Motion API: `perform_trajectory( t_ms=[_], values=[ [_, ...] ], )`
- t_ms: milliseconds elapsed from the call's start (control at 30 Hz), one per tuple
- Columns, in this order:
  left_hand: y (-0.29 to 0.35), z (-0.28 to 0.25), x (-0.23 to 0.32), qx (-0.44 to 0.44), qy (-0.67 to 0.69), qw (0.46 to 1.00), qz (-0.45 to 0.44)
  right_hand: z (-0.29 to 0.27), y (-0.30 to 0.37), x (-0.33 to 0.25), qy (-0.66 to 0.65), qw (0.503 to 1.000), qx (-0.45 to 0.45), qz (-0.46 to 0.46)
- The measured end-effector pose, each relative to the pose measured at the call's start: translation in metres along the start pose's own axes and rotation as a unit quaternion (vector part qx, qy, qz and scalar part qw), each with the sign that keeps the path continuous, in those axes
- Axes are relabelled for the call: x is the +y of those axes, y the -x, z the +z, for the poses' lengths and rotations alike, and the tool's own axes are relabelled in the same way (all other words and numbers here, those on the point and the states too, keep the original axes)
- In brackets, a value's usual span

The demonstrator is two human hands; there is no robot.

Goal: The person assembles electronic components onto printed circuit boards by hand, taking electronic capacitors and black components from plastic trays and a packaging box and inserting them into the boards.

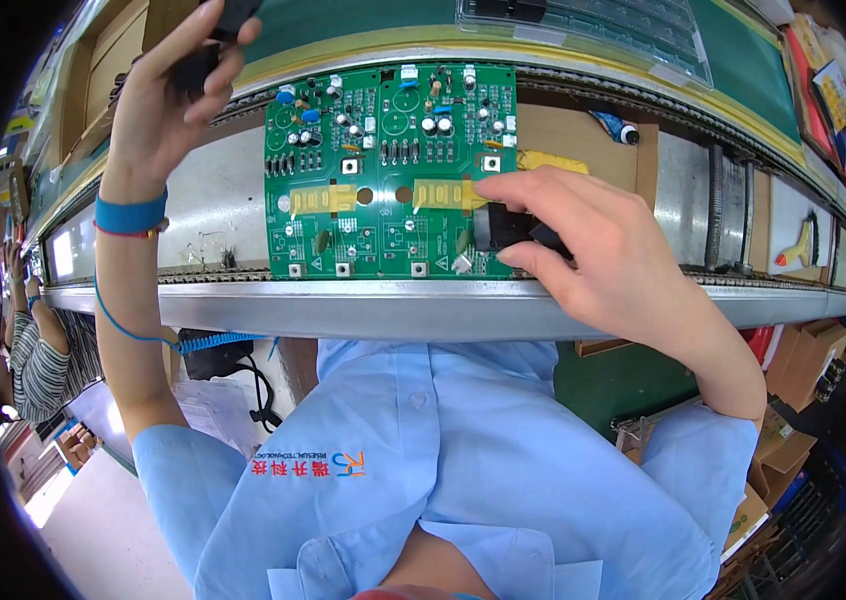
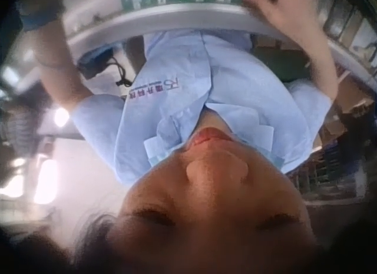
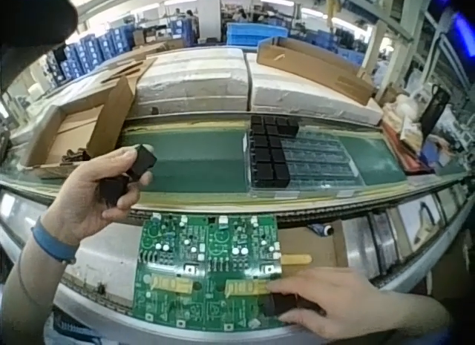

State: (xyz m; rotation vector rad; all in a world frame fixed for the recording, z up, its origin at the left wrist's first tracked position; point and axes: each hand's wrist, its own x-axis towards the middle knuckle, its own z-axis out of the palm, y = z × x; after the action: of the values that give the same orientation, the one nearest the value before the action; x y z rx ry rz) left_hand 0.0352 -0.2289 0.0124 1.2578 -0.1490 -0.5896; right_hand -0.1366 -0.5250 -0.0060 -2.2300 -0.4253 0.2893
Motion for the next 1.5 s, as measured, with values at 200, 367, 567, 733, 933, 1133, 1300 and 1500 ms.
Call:
perform_trajectory(
  t_ms=[200,367,567,733,933,1133,1300,1500],
  values=[
    [0.028,0.008,-0.028,-0.091,-0.166,0.982,-0.012,0.014,0.008,-0.002,0.140,0.986,0.017,-0.086],
    [0.043,0.032,-0.035,-0.053,-0.082,0.993,-0.070,0.020,0.007,-0.005,0.187,0.975,0.039,-0.115],
    [0.043,0.024,-0.047,-0.081,-0.088,0.990,-0.079,0.021,0.005,-0.003,0.199,0.971,0.045,-0.122],
    [0.047,0.037,-0.047,-0.063,-0.048,0.995,-0.068,0.020,0.005,-0.004,0.200,0.970,0.039,-0.133],
    [0.050,0.036,-0.051,-0.108,-0.038,0.989,-0.094,0.022,0.007,0.001,0.229,0.963,0.041,-0.137],
    [0.060,0.046,-0.053,-0.115,-0.175,0.975,-0.071,0.004,0.004,-0.003,0.088,0.992,0.056,-0.077],
    [0.079,0.070,-0.060,-0.094,-0.519,0.846,0.081,0.000,0.008,0.006,-0.104,0.994,0.036,-0.003],
    [0.083,0.092,-0.073,-0.118,-0.662,0.729,0.131,0.026,0.014,0.004,0.084,0.982,0.098,-0.138]
  ],
)
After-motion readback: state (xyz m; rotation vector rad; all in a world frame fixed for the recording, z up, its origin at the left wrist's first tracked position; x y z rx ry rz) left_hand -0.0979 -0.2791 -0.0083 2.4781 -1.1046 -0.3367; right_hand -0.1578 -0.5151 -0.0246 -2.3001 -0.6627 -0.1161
